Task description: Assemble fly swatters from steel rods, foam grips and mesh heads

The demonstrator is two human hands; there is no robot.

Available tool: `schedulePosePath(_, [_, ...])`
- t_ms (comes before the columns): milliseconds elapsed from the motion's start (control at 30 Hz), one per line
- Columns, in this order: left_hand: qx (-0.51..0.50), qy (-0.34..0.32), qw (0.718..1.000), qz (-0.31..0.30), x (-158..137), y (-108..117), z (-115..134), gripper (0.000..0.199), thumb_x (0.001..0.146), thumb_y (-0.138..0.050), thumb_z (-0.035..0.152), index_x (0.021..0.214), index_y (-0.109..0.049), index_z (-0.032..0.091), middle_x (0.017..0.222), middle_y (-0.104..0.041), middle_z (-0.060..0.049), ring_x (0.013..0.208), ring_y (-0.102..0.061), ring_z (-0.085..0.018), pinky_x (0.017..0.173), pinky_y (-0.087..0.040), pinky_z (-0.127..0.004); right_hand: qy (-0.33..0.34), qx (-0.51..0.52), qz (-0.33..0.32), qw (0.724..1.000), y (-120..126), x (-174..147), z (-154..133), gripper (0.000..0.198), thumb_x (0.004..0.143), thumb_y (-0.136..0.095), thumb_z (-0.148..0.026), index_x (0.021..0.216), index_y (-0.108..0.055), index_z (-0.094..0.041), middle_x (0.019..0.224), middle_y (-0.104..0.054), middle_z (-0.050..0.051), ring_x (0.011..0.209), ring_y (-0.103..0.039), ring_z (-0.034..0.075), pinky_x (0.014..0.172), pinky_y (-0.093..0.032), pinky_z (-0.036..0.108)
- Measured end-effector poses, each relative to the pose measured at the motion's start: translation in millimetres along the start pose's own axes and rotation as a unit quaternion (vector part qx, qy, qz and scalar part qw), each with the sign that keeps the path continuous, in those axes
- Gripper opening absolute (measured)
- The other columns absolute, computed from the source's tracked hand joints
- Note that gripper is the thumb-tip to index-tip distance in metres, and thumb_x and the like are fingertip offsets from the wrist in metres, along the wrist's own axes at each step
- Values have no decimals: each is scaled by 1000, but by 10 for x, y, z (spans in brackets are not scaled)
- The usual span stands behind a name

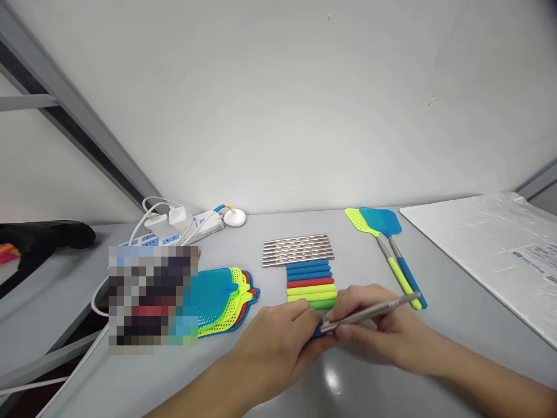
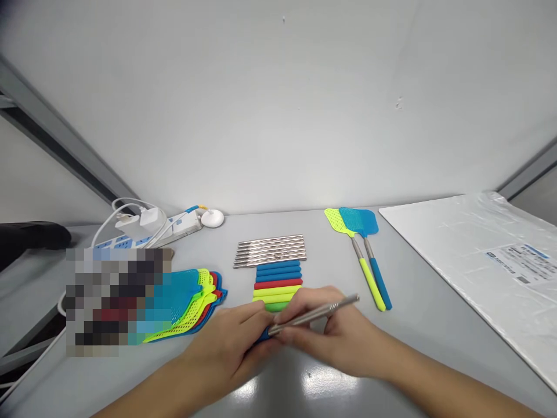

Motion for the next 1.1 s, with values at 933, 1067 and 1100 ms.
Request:
schedulePosePath(933, [-241, 54, 925, 287, -73, 343, -123, 30, 102, -38, 38, 114, -60, 22, 85, -57, -3, 73, -55, -13, 64, -47, -26, 134, -449, -68, 881, 155, 2, 5, 23, 100, -42, -25, 104, -64, -18, 70, -60, 1, 61, -51, 13, 56, -32, 28])
schedulePosePath(1067, [-299, 53, 911, 281, -117, 223, -72, 36, 101, -35, 45, 109, -62, 23, 84, -61, -4, 75, -58, -16, 66, -48, -29, 140, -455, -83, 876, 69, -30, 12, 22, 100, -39, -24, 95, -60, -20, 70, -60, 1, 58, -48, 13, 53, -28, 29])
schedulePosePath(1100, [-298, 49, 912, 277, -124, 200, -51, 38, 100, -35, 47, 107, -63, 23, 83, -62, -4, 74, -58, -16, 65, -47, -29, 143, -453, -82, 876, 58, -33, 16, 21, 100, -39, -24, 95, -59, -20, 71, -60, 1, 58, -47, 13, 53, -28, 29])
Point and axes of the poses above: each hand's wrist, its own x-axis towards the middle knuckle, its own y-axis out of the back of the hand, z = x × y, the point moved 2 cm from there along x, towards the middle knuckle
